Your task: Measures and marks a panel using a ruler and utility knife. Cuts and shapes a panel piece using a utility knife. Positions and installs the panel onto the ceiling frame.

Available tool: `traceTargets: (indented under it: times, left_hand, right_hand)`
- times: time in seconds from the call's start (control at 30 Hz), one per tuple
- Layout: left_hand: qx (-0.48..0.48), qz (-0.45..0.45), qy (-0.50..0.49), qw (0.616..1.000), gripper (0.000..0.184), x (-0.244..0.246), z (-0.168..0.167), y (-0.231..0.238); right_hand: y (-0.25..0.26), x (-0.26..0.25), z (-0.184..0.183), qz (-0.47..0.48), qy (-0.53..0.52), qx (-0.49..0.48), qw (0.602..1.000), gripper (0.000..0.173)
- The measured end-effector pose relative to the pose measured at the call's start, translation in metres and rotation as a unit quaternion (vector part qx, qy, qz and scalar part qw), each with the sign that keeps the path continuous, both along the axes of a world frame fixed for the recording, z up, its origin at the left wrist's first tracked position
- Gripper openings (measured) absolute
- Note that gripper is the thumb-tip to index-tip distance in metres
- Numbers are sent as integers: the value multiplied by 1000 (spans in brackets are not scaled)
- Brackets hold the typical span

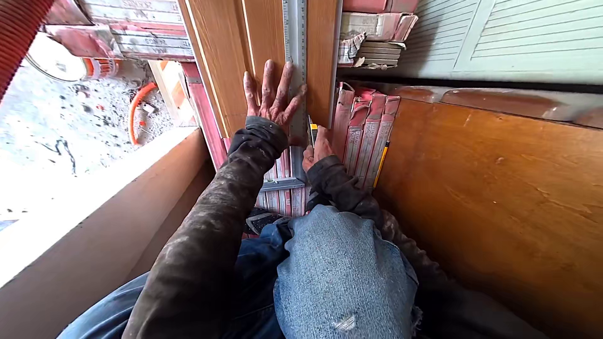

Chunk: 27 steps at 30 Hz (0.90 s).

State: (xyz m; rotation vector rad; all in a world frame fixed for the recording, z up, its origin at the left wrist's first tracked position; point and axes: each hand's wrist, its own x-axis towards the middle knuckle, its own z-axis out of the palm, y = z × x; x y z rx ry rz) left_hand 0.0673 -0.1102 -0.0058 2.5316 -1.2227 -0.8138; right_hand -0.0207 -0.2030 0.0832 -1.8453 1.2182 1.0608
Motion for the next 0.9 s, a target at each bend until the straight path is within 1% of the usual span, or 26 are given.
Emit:
traceTargets:
  times: [0.1, 0.23, 0.33, 0.47, 0.53, 0.63, 0.73, 0.8, 0.9]
  left_hand:
    - [9, -1, 0, 1000, 117, 1, -1, -1]
    - [-24, 2, -13, 1000, 115, -3, -5, 2]
    - [-12, -2, -5, 1000, 115, -1, -2, 1]
    - [-35, 8, -20, 999, 115, -3, -6, 3]
    - [-33, 4, -18, 999, 114, -1, -5, 2]
    - [-39, 13, -16, 999, 115, -4, -4, 2]
    - [-43, 11, -31, 999, 116, 0, -7, 2]
    - [-44, 13, -18, 999, 115, -4, -6, 4]
    - [-45, 12, -25, 999, 114, -1, -5, 2]
  right_hand:
    - [1, 0, 1, 4, -5, 7, 1000, 63]
    - [5, -1, -6, -13, 20, -5, 1000, 61]
    - [5, -3, -5, -8, 5, -2, 1000, 61]
    - [9, -6, -10, -29, 3, -8, 1000, 61]
    - [7, -5, -9, -10, 8, -7, 1000, 61]
    - [7, -6, -6, -16, 9, -11, 1000, 60]
    - [7, -11, -4, 10, -12, -12, 1000, 60]
    - [8, -16, -5, 17, -11, -10, 1000, 60]
    - [11, -16, -13, -9, -20, -15, 1000, 59]
